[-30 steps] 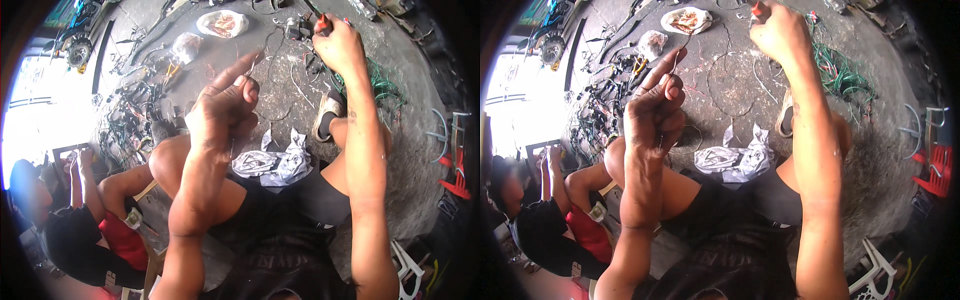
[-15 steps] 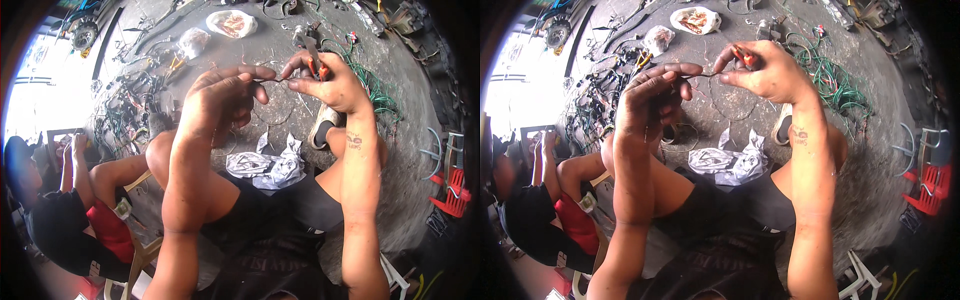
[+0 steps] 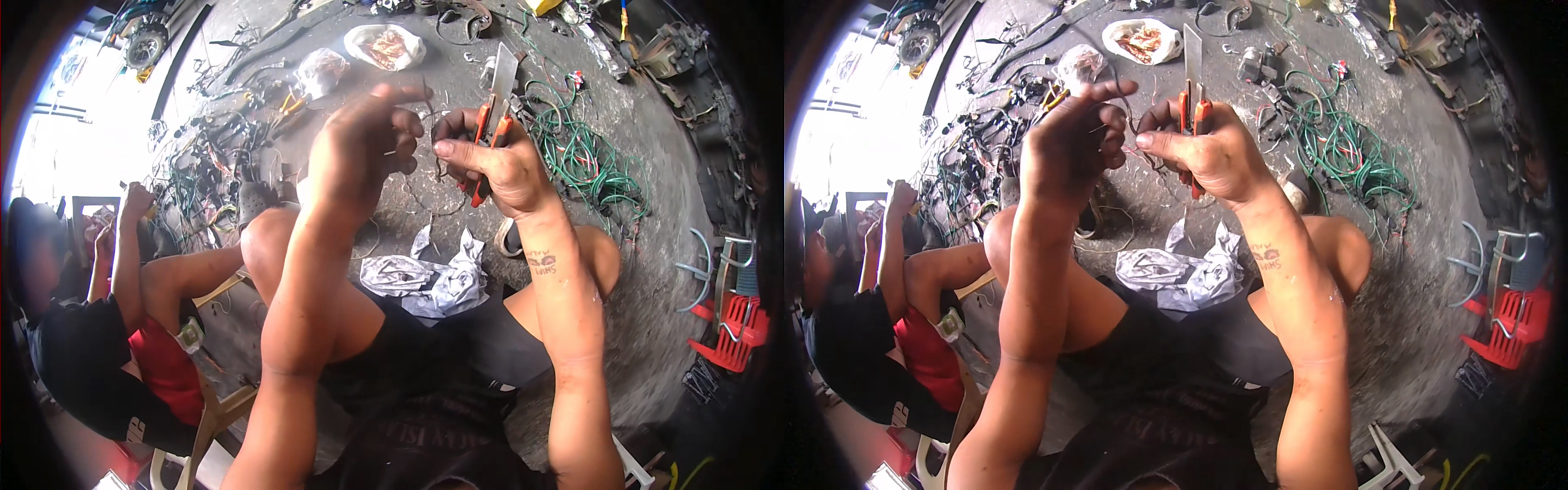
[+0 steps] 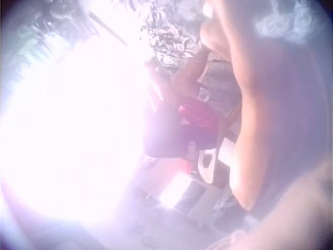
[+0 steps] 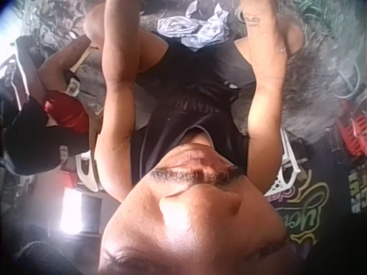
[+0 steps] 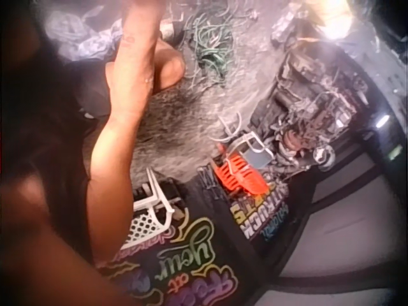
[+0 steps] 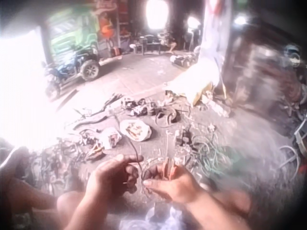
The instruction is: Manually stripping and joining automotive electrical wires using a knife and pliers.
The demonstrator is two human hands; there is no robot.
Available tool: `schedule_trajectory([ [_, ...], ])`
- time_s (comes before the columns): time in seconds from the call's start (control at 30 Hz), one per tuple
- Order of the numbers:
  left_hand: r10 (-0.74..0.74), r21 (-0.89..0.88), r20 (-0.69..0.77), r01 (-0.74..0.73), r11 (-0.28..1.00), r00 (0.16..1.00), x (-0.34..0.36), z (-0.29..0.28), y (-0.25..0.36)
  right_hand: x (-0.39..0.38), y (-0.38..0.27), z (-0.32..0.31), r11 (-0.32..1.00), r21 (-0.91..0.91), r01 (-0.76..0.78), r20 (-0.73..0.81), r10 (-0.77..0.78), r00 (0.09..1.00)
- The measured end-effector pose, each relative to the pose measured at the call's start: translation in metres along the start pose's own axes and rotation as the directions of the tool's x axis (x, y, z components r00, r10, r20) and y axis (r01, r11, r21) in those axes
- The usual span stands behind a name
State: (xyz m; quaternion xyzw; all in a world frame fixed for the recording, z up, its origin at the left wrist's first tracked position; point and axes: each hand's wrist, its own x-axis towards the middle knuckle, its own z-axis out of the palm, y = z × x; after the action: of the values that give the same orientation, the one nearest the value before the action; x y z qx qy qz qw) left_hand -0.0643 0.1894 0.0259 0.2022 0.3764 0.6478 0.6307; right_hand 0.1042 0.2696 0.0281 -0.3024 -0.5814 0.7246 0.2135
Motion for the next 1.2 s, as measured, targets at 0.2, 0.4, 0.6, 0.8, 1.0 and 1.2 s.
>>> schedule_trajectory([
  [0.2, 0.135, 0.272, -0.086, -0.107, 0.956, 0.987, -0.001, 0.008, -0.011, 0.0, 0.003, 0.015, 0.999, 0.049, 0.006, -0.096, -0.002, 0.995],
  [0.4, 0.112, -0.023, -0.12, -0.115, 0.993, 0.986, 0.002, 0.006, -0.014, -0.003, -0.01, 0.006, 0.979, -0.191, 0.069, -0.187, -0.105, 0.977],
  [0.6, 0.031, -0.052, -0.078, -0.035, 0.998, 0.996, -0.003, 0.011, -0.01, -0.005, -0.015, -0.01, 0.802, -0.555, 0.22, -0.137, -0.349, 0.927],
  [0.8, 0.003, -0.023, -0.004, -0.003, 1.0, 1.0, -0.005, 0.016, -0.013, 0.0, -0.01, -0.015, 0.326, -0.928, 0.181, -0.04, -0.57, 0.821],
  [1.0, -0.027, -0.135, 0.04, 0.032, 0.99, 0.999, -0.006, 0.018, -0.018, 0.001, -0.009, -0.012, 0.264, -0.96, 0.089, -0.066, -0.527, 0.848],
  [1.2, -0.045, -0.294, 0.091, 0.07, 0.953, 0.995, -0.005, 0.016, -0.025, 0.003, -0.006, -0.011, 0.175, -0.982, 0.07, -0.037, -0.545, 0.838],
])
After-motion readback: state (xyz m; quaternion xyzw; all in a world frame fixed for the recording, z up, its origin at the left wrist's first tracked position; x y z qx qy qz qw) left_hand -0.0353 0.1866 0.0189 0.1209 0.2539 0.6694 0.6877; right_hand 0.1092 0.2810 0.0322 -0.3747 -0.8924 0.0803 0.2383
